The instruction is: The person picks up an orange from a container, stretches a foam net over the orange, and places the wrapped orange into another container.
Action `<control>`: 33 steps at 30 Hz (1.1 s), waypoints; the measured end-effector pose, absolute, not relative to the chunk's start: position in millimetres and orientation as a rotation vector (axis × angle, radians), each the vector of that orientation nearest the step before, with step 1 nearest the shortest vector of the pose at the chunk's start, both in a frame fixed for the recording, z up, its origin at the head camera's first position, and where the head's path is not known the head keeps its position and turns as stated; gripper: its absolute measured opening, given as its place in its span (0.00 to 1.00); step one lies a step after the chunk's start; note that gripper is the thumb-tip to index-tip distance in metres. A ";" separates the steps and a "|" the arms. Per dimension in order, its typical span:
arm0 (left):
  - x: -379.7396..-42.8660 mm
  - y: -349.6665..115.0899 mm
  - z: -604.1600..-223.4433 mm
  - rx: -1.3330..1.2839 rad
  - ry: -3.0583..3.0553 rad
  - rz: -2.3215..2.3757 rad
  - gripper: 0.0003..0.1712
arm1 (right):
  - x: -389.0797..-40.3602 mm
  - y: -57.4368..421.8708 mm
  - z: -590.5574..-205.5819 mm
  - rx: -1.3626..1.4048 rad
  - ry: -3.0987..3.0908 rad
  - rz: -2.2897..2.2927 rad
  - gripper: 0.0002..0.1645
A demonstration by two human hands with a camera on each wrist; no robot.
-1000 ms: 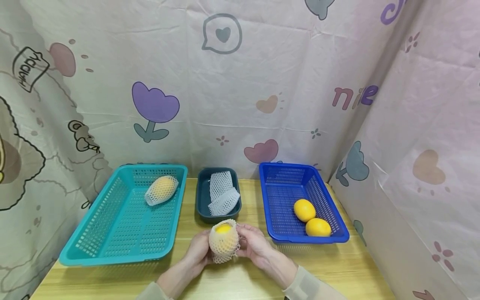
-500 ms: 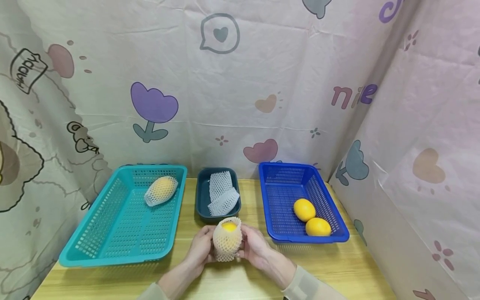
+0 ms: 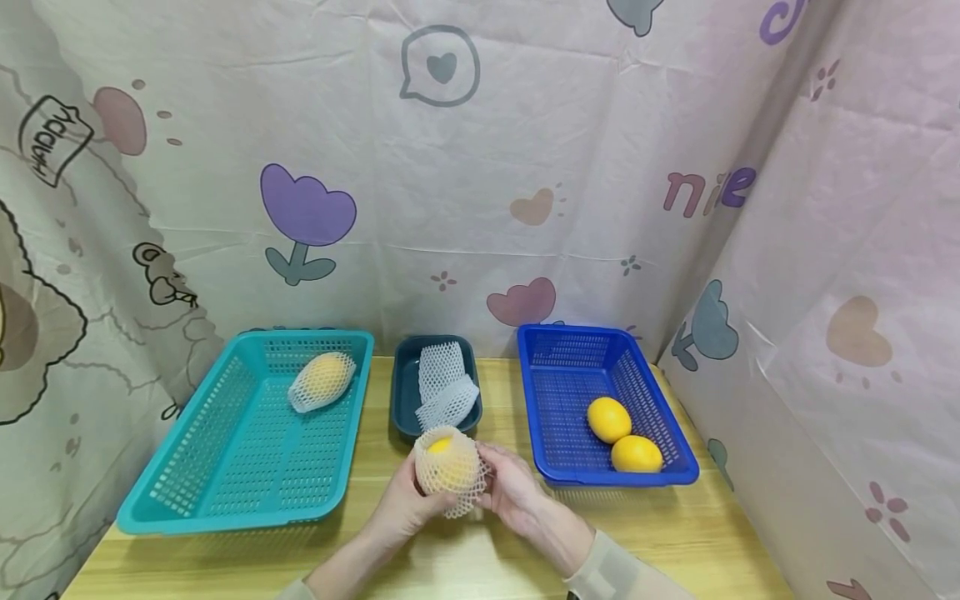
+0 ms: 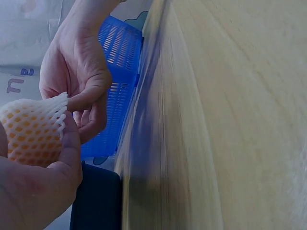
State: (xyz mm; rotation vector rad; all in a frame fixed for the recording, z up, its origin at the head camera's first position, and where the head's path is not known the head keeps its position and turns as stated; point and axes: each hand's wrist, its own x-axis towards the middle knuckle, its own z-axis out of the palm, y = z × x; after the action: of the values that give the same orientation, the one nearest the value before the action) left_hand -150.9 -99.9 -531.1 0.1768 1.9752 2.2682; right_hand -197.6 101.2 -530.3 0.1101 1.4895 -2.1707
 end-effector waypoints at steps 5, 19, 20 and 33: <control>-150.5 -95.3 -527.8 0.019 2.098 2.216 0.59 | -197.6 102.1 -528.9 0.112 1.458 -2.178 0.13; -152.1 -96.9 -518.2 -0.061 2.272 2.095 0.52 | -195.9 102.5 -528.5 0.038 1.505 -2.140 0.15; -152.2 -97.4 -517.4 -0.057 2.279 2.093 0.51 | -195.4 102.4 -528.6 0.036 1.522 -2.133 0.15; -154.4 -101.6 -507.5 -0.029 2.123 2.118 0.29 | -194.8 102.3 -519.9 -0.075 1.672 -2.173 0.15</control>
State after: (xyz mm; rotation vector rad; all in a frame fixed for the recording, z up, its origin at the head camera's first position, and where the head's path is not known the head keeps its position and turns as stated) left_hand -154.4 -101.6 -507.5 -0.0291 2.1225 2.1177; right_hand -194.8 102.3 -519.9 -0.0752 1.6715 -2.1730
